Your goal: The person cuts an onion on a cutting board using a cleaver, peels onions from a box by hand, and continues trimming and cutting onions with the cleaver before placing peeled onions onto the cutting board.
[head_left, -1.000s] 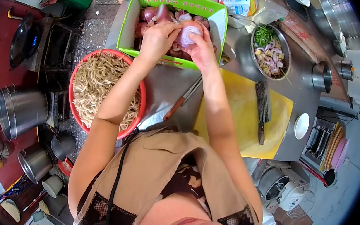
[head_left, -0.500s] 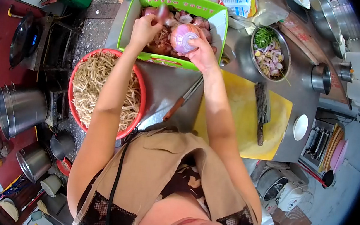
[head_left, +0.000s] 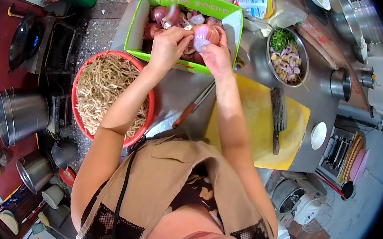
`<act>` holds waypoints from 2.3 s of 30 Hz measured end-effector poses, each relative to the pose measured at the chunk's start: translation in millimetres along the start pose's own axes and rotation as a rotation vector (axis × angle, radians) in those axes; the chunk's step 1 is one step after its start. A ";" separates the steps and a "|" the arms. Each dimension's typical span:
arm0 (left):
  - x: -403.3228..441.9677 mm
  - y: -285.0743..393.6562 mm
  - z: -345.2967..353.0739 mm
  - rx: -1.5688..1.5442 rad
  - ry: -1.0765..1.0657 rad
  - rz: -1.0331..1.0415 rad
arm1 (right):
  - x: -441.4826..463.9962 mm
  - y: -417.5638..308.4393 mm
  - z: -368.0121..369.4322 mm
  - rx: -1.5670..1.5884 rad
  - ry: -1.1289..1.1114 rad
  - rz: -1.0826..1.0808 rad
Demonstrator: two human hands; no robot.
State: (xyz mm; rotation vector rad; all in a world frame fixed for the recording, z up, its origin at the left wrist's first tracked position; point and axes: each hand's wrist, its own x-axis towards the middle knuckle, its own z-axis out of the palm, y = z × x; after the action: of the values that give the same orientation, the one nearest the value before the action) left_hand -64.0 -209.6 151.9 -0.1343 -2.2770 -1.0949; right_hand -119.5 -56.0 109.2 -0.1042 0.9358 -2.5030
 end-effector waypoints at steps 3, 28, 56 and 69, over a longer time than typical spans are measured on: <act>2.4 2.0 2.6 0.063 -0.017 -0.041 | -0.5 -1.2 -3.6 -0.044 -0.012 0.017; 5.5 3.2 13.0 0.057 -0.021 0.016 | 1.7 -8.2 -1.4 0.262 -0.044 0.115; 19.0 -10.0 7.6 -0.472 -0.322 -0.350 | 1.0 -10.2 12.2 0.083 0.048 0.342; 5.3 -3.1 10.2 0.007 0.085 0.030 | -0.9 -1.3 11.4 -0.101 0.012 0.002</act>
State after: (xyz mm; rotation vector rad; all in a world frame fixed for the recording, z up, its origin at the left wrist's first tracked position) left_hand -74.1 -205.0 148.0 -0.1164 -2.1962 -1.0566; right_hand -116.7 -61.6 118.9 -0.1207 1.0662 -2.4569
